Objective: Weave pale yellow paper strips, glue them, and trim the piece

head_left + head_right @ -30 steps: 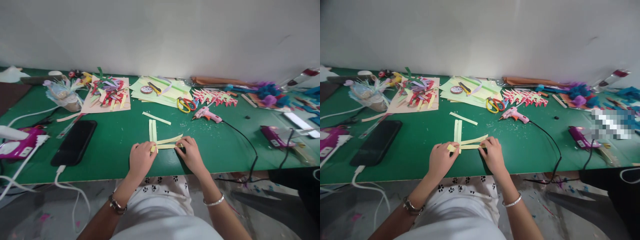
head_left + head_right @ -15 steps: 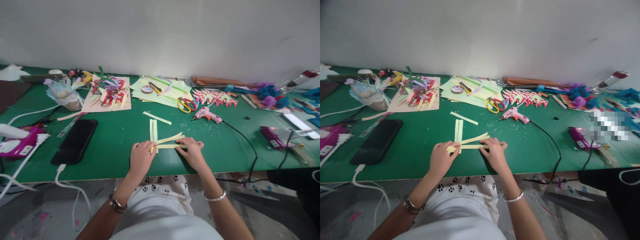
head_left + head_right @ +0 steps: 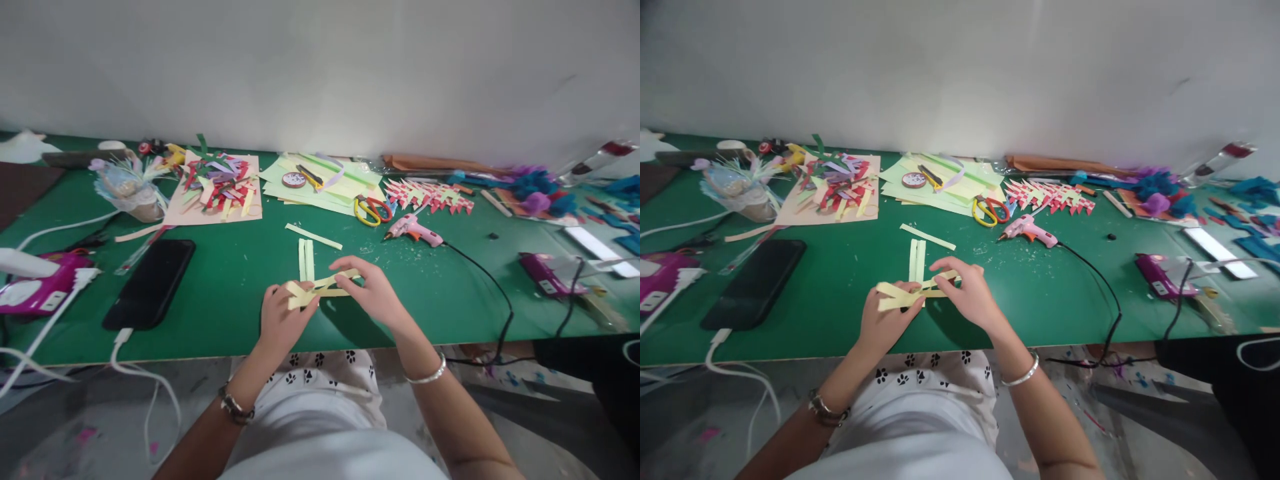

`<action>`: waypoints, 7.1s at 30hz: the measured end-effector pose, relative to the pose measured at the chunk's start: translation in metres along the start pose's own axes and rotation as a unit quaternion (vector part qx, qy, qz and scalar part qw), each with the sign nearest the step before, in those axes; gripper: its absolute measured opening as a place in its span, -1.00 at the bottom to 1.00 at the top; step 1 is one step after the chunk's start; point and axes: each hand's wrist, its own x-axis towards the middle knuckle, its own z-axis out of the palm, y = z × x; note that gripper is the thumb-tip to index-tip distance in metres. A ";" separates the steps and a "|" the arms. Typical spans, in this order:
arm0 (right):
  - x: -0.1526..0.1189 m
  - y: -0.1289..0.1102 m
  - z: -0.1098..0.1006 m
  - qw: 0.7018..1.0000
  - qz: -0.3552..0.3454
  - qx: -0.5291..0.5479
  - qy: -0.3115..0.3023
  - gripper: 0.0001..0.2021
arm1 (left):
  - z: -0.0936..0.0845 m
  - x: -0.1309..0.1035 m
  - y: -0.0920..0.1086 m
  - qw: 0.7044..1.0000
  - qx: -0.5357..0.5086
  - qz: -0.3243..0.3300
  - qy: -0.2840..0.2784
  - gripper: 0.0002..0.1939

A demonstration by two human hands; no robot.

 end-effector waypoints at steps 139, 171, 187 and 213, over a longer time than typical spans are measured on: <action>0.090 0.051 0.017 0.960 0.016 -0.280 0.014 -0.91 | 0.010 0.007 -0.005 0.994 0.049 -0.008 0.099 -0.62; -0.034 0.046 0.035 0.977 -0.167 -0.130 -0.001 -0.83 | 0.019 0.006 -0.009 0.993 0.033 -0.017 0.116 -0.66; -0.039 0.033 0.047 0.970 -0.164 -0.176 0.026 -0.82 | 0.017 0.008 -0.007 0.992 0.054 -0.023 0.114 -0.57; -0.040 0.033 0.041 0.971 -0.166 -0.162 -0.051 -0.84 | 0.004 0.006 -0.002 0.997 -0.051 -0.052 0.009 -0.76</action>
